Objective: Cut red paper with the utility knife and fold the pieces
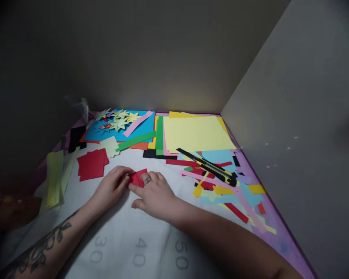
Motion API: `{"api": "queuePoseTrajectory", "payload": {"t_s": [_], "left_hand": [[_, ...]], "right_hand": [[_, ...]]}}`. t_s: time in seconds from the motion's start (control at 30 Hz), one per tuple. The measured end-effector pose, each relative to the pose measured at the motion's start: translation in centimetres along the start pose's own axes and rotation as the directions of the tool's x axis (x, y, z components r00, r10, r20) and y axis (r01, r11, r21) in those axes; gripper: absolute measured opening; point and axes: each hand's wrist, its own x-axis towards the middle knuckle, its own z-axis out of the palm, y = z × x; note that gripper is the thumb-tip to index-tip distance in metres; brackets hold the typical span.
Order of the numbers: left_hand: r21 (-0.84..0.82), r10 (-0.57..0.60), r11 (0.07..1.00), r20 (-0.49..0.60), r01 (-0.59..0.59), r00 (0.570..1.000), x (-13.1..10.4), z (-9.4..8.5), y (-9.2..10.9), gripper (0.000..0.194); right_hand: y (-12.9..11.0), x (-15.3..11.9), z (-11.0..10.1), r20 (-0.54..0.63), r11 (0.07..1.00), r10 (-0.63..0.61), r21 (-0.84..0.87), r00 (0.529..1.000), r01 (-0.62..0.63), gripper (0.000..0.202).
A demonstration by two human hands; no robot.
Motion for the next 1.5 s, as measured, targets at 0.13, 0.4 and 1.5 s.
{"api": "queuePoseTrajectory", "payload": {"t_s": [0.13,0.4,1.5], "left_hand": [[0.064,0.016,0.998,0.023,-0.018,1.0,-0.2,-0.1,0.7,0.022],[0.095,0.03,0.995,0.005,-0.03,1.0,-0.5,0.1,0.5,0.023],[0.053,0.088,0.994,0.065,-0.092,0.994,-0.4,-0.3,0.6,0.019]], "right_hand": [[0.1,-0.2,-0.2,-0.009,1.0,-0.01,0.006,1.0,0.01,0.051],[0.7,-1.2,-0.2,-0.058,0.997,-0.067,0.025,0.996,0.068,0.05],[4.0,-2.3,-1.6,-0.096,0.95,-0.308,0.017,0.947,0.311,0.032]]}}
